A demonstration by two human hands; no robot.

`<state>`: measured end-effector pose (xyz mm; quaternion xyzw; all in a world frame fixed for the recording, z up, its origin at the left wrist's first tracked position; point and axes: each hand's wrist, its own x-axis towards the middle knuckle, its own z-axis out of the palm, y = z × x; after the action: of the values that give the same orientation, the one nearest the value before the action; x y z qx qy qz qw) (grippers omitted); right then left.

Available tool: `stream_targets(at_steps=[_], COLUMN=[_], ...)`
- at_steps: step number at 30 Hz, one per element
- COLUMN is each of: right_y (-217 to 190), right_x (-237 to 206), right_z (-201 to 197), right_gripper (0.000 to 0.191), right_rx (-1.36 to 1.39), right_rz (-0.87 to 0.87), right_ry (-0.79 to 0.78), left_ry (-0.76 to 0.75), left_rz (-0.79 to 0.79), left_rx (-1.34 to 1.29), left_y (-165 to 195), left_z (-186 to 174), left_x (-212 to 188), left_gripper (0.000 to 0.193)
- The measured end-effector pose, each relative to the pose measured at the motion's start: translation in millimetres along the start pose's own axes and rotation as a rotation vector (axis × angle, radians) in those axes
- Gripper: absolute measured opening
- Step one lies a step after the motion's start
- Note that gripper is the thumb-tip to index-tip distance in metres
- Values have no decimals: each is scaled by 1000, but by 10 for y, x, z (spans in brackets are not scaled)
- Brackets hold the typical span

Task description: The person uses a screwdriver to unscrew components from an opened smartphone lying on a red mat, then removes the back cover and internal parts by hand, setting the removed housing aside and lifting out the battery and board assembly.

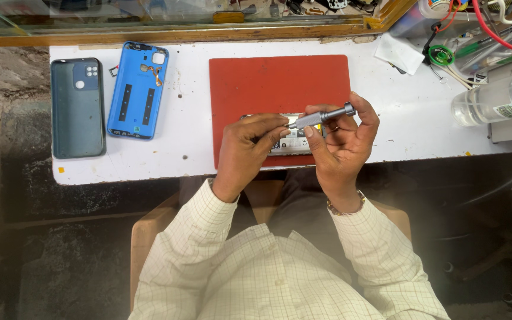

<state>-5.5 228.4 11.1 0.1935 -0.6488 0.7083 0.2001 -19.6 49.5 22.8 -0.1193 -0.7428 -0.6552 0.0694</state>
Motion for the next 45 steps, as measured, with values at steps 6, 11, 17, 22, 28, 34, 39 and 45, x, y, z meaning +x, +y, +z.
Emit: stream_targets(at_steps=[6, 11, 17, 22, 28, 34, 39, 45], right_y=[-51, -93, -95, -114, -208, -409, -553, -489], right_x=[-48, -131, -167, -154, -87, 109, 254, 223], right_z=[15, 10, 52, 86, 132, 157, 225, 309], right_gripper=[68, 68, 65, 64, 62, 53, 50, 55], right_rx=[-66, -139, -221, -314, -422, -640, -807, -863], right_rz=[24, 21, -23, -63, -121, -158, -200, -302], right_ry=[-41, -161, -232, -247, -273, -387, -488, -474], left_ry=[50, 52, -109, -108, -119, -121, -119, -117], left_rz=[5, 101, 75, 91, 75, 83, 81, 91], left_rx=[68, 352, 413, 425, 419, 431, 433, 422], left_y=[-43, -84, -144, -168, -158, -155, -159, -182], left_z=[-164, -515, -624, -609, -606, -603, -600, -601], left_x=[-108, -274, -368, -360, -361, -356, -361, -366], left_gripper=[21, 34, 61, 62, 61, 59, 59, 56])
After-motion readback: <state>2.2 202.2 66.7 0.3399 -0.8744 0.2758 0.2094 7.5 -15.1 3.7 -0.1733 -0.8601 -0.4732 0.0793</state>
